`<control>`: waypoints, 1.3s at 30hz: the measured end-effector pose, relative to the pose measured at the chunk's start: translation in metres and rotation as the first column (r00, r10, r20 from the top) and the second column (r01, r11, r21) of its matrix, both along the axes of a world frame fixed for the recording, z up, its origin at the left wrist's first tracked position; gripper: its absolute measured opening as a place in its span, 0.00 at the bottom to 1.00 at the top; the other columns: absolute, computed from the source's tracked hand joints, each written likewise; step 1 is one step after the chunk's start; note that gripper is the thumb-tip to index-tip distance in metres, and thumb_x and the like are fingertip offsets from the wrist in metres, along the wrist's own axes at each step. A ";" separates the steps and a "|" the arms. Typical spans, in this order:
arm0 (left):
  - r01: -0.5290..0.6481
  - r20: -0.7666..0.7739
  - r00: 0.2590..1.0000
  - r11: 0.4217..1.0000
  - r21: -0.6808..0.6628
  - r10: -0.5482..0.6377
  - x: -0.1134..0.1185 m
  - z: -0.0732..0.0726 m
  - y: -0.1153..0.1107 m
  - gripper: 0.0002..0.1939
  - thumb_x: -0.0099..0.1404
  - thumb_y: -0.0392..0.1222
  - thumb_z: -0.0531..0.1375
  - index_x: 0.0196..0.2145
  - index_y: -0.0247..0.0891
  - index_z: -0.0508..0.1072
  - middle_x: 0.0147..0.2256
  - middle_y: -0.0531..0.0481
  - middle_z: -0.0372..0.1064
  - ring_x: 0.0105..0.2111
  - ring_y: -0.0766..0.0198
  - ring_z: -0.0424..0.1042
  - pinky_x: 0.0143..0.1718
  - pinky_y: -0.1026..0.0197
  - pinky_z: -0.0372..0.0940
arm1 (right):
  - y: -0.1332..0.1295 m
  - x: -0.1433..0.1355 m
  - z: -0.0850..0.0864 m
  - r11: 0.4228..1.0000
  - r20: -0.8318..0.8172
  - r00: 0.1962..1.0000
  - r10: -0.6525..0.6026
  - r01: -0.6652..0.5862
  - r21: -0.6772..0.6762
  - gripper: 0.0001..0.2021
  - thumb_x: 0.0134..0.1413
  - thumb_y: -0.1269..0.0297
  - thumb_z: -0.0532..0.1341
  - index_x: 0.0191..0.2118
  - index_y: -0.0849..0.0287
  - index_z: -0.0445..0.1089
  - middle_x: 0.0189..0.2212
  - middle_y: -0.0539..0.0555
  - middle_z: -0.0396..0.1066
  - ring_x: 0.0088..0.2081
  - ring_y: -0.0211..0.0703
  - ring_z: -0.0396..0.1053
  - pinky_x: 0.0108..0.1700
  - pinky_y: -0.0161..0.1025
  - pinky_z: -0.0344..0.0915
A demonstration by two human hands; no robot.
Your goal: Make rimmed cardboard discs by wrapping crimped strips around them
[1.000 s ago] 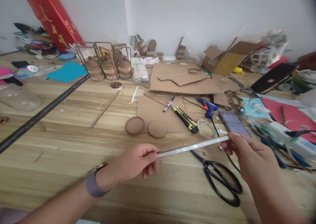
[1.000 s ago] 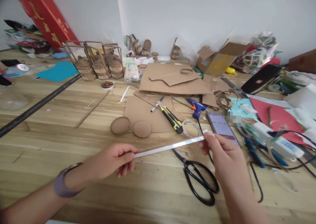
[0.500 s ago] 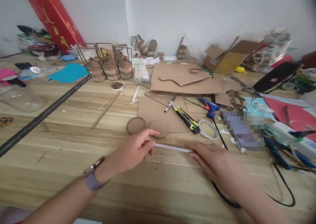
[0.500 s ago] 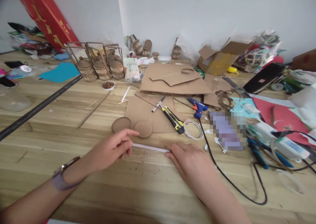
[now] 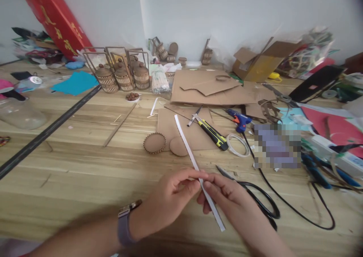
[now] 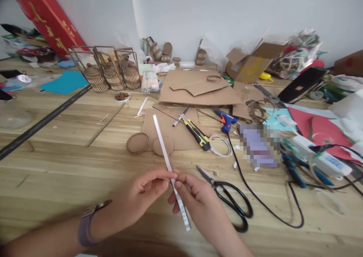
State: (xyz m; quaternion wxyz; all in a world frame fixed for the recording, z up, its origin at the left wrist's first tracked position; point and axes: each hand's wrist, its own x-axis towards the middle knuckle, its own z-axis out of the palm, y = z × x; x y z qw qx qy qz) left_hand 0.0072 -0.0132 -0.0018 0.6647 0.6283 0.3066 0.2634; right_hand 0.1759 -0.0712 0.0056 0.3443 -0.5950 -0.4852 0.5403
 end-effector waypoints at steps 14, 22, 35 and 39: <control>-0.310 0.011 0.948 0.933 -0.181 0.317 0.000 -0.007 0.019 0.19 0.56 0.40 0.65 0.47 0.42 0.74 0.45 0.48 0.74 0.33 0.66 0.70 0.34 0.64 0.67 | -0.068 0.109 -0.041 0.978 0.881 0.448 -0.155 -0.058 0.202 0.21 0.57 0.56 0.52 0.52 0.58 0.71 0.44 0.62 0.77 0.43 0.57 0.77 0.42 0.51 0.75; -0.374 0.117 0.911 0.912 -0.167 0.395 0.001 0.002 0.022 0.24 0.55 0.37 0.65 0.51 0.42 0.69 0.50 0.48 0.68 0.33 0.68 0.68 0.35 0.63 0.68 | -0.066 0.089 -0.017 0.975 0.518 0.839 -0.170 0.068 0.211 0.25 0.60 0.50 0.57 0.60 0.51 0.59 0.37 0.58 0.76 0.37 0.51 0.76 0.36 0.41 0.75; -0.462 0.290 0.840 0.885 -0.060 0.459 -0.008 0.017 0.023 0.37 0.58 0.37 0.65 0.61 0.53 0.55 0.65 0.48 0.49 0.53 0.58 0.67 0.44 0.60 0.72 | 0.014 0.004 0.007 0.946 0.208 0.957 0.201 -0.245 0.212 0.35 0.50 0.29 0.54 0.48 0.57 0.65 0.26 0.49 0.61 0.26 0.40 0.57 0.27 0.36 0.58; -0.448 0.261 0.852 0.890 -0.082 0.453 -0.007 0.016 0.025 0.36 0.58 0.37 0.63 0.61 0.51 0.55 0.66 0.46 0.48 0.51 0.56 0.68 0.41 0.59 0.74 | 0.021 -0.002 0.003 0.950 0.065 0.964 0.258 -0.266 0.164 0.40 0.45 0.23 0.48 0.47 0.56 0.63 0.26 0.48 0.59 0.26 0.38 0.54 0.27 0.35 0.53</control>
